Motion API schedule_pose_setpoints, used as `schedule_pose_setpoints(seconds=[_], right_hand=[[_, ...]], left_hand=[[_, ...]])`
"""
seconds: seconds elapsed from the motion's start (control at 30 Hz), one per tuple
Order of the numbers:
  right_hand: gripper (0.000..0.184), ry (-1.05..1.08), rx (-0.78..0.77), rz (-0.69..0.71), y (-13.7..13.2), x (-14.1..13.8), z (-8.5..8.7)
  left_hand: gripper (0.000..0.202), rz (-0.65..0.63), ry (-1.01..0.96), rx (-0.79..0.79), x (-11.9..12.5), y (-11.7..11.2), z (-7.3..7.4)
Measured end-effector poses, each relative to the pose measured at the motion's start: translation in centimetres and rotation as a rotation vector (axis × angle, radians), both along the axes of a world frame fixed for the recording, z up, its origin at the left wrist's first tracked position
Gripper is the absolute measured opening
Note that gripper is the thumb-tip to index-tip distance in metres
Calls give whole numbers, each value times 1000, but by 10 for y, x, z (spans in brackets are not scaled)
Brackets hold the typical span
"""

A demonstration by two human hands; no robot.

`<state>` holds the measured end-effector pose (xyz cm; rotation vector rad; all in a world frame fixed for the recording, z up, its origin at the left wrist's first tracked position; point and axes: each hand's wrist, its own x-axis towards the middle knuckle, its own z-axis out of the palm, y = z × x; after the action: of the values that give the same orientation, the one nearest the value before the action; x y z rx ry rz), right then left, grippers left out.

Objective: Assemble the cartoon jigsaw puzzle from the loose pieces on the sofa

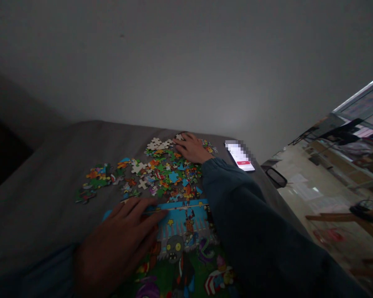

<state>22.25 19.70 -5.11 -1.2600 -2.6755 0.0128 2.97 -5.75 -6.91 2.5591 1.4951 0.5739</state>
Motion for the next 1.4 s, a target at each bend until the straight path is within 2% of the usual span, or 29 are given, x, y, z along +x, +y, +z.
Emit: schedule_pose_setpoints(seconds=[0.27, 0.37, 0.47, 0.6, 0.7, 0.8, 0.87, 1.07, 1.27, 1.4], right_hand=[[35, 166, -6, -14, 6, 3, 18], [39, 226, -28, -17, 9, 7, 25], [37, 248, -7, -77, 9, 10, 26], [26, 260, 97, -172, 5, 9, 20], [26, 211, 127, -69, -2, 1, 14], [40, 91, 76, 112, -8, -8, 7], [47, 27, 23, 168, -10, -12, 3], [34, 14, 28, 130, -9, -11, 4], [31, 120, 19, 135, -9, -12, 7], [33, 160, 40, 73, -4, -7, 12]], left_hand=[[34, -7, -18, -4, -1, 1, -3], [34, 4, -17, 6, -1, 0, -4], [33, 4, -23, 12, -1, 0, -3], [32, 4, -22, 27, -1, 0, -3], [32, -10, -30, 40, -1, 1, -2], [32, -16, -32, 45, -1, 1, -1], [33, -11, -26, 47, -1, 1, -1], [32, -16, -19, 58, -1, 0, -4], [32, -17, -34, 65, -1, 1, -3], [33, -16, -22, 40, 0, 1, -1]])
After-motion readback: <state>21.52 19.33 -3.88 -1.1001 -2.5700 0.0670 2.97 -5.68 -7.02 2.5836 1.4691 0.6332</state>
